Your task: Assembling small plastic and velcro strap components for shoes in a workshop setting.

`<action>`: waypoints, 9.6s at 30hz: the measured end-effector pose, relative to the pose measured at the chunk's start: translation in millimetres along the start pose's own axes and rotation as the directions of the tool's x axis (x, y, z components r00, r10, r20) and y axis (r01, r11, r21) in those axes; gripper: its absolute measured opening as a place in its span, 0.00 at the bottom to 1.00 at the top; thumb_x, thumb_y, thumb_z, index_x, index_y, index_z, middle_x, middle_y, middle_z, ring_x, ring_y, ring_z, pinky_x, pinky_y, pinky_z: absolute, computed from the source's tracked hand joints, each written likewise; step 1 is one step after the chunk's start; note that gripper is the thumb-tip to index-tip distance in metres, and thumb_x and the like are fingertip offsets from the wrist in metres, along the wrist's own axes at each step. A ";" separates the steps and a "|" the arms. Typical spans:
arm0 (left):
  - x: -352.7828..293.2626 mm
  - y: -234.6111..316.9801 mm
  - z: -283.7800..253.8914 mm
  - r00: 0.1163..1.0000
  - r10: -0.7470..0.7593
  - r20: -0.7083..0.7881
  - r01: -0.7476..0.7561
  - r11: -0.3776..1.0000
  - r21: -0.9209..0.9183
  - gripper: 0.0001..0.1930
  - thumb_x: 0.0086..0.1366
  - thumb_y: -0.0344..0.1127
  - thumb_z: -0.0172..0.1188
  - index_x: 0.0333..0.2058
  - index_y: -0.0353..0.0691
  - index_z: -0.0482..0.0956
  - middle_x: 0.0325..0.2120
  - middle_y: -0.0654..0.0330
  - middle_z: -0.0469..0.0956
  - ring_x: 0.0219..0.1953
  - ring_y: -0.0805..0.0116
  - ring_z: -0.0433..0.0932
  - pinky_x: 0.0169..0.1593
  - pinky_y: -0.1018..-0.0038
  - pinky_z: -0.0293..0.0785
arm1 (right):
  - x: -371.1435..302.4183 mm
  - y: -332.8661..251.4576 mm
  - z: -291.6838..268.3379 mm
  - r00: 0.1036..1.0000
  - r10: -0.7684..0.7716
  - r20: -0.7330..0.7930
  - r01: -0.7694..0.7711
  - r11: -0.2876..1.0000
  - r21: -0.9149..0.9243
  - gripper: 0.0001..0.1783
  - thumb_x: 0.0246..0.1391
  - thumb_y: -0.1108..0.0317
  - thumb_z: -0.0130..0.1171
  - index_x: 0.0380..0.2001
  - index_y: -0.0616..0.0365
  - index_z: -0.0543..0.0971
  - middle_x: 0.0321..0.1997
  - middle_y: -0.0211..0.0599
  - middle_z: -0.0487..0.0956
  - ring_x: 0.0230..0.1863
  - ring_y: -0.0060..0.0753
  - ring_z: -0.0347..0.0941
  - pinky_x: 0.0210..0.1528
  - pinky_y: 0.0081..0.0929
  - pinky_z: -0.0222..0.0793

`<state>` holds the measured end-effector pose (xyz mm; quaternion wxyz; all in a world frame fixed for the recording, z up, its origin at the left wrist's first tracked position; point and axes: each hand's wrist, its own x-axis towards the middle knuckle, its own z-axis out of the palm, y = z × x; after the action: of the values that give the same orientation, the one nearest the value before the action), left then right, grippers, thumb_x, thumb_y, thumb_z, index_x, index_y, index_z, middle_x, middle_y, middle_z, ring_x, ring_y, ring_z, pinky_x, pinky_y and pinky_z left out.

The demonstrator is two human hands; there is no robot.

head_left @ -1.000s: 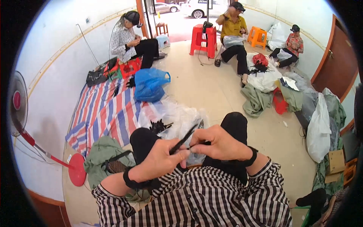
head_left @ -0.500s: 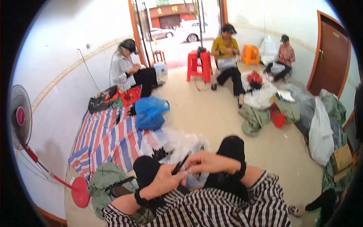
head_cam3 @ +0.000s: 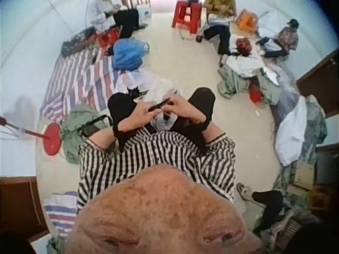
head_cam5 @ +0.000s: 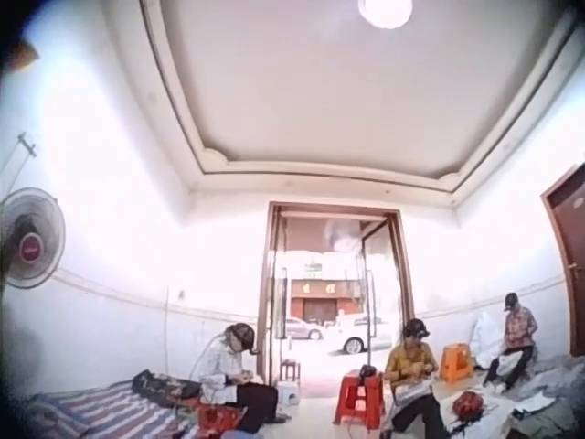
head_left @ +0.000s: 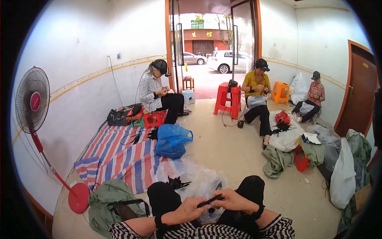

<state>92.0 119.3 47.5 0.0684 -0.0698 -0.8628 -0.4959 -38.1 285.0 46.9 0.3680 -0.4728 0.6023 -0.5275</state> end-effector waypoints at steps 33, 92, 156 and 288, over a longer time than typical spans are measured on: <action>-0.1 27.2 -20.2 0.458 0.889 -0.010 -0.563 0.299 0.770 0.13 0.48 0.24 0.59 0.34 0.22 0.75 0.22 0.57 0.75 0.18 0.74 0.72 0.18 0.82 0.67 | 0.6 -37.9 13.5 0.429 -0.887 0.172 0.625 0.154 -0.765 0.17 0.34 0.80 0.61 0.33 0.71 0.73 0.26 0.44 0.76 0.27 0.41 0.75 0.30 0.29 0.74; 12.7 17.8 -29.3 0.946 -0.261 -0.194 0.164 0.898 -0.408 0.10 0.57 0.35 0.56 0.27 0.32 0.75 0.15 0.66 0.71 0.19 0.81 0.66 0.23 0.79 0.61 | 40.3 -29.1 -2.0 0.836 -0.548 -0.026 0.312 0.513 -0.799 0.10 0.41 0.76 0.56 0.32 0.59 0.75 0.30 0.35 0.72 0.35 0.35 0.70 0.36 0.26 0.65; 14.3 19.0 23.8 0.893 -0.449 -0.008 0.240 0.493 -0.836 0.13 0.63 0.34 0.50 0.44 0.35 0.73 0.16 0.65 0.70 0.11 0.86 0.55 0.17 0.86 0.50 | 37.6 9.6 -28.6 0.701 -0.713 0.004 0.210 0.201 -0.957 0.11 0.40 0.75 0.56 0.33 0.59 0.74 0.24 0.36 0.76 0.28 0.38 0.74 0.37 0.31 0.71; 18.2 1.8 38.4 0.839 0.001 -0.544 -0.149 0.962 -0.228 0.02 0.59 0.26 0.53 0.28 0.35 0.73 0.14 0.66 0.73 0.15 0.82 0.66 0.20 0.82 0.61 | 15.8 0.4 30.3 0.762 -0.369 -0.532 0.260 0.927 -0.271 0.11 0.60 0.67 0.47 0.38 0.65 0.71 0.28 0.31 0.70 0.28 0.18 0.65 0.30 0.16 0.62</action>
<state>72.6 154.3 33.3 0.3175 0.0297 -0.7324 -0.6016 -14.1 261.1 42.2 0.0307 -0.4178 0.6419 -0.6422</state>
